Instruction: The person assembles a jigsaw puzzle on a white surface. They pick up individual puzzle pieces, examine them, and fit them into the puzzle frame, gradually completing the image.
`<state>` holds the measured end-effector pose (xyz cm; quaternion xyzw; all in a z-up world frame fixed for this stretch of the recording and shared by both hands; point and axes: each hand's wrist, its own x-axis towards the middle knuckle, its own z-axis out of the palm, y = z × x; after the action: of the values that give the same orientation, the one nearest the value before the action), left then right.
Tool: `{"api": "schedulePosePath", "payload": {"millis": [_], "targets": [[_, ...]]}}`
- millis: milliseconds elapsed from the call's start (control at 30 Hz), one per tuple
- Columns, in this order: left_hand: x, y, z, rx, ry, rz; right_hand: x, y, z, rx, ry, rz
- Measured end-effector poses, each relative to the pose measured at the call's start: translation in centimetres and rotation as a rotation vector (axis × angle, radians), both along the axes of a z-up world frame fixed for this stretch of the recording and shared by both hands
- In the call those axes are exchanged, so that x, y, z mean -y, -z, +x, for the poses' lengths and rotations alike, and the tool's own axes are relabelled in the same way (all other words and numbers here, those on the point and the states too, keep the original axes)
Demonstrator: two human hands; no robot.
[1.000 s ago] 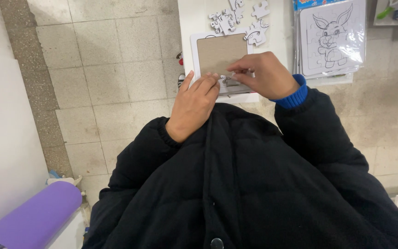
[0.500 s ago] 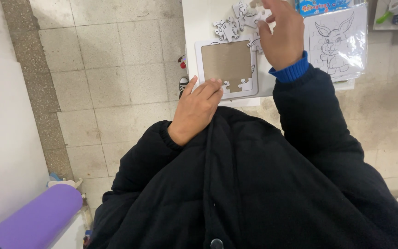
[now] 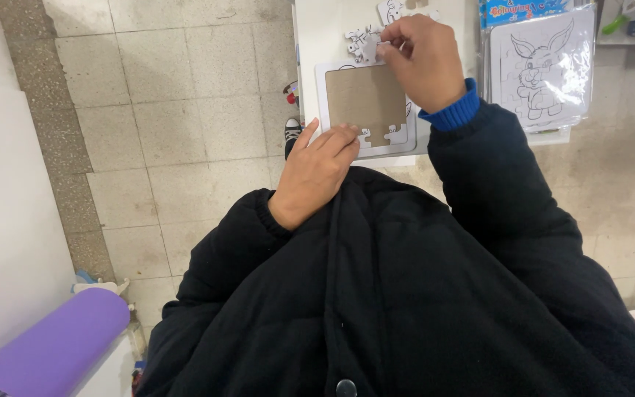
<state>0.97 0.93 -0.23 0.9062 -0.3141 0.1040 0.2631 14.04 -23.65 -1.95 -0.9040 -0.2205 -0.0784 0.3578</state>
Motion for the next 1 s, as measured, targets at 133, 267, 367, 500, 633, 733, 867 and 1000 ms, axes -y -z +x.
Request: {"api": "schedulePosePath", "payload": {"millis": [133, 267, 367, 500, 633, 733, 867, 1000], "targets": [[0.1, 0.1, -0.1, 0.021, -0.006, 0.02, 0.4, -2.3, 0.4, -0.043, -0.068, 0.103], [0.0, 0.0, -0.1, 0.013, -0.004, 0.022, 1.6, -2.1, 0.8, 0.101, -0.048, -0.031], [0.0, 0.0, -0.2, 0.009, -0.005, 0.011, 2.5, -1.1, 1.0, 0.199, 0.033, -0.176], [0.0, 0.2, -0.2, 0.018, -0.006, 0.007, 3.9, 0.1, 1.2, 0.313, 0.103, -0.219], [0.1, 0.0, -0.1, 0.013, 0.002, 0.001, 2.9, -1.4, 0.7, 0.265, 0.083, -0.123], [0.1, 0.0, -0.2, 0.011, -0.002, 0.005, 2.7, -1.0, 0.8, 0.282, 0.035, -0.173], [0.1, -0.1, -0.1, 0.014, -0.009, 0.009, 1.8, -1.6, 0.4, 0.284, 0.029, -0.327], [0.1, -0.3, -0.2, 0.0, -0.004, -0.007, 0.8, -2.3, 0.2, 0.25, -0.004, -0.291]]}}
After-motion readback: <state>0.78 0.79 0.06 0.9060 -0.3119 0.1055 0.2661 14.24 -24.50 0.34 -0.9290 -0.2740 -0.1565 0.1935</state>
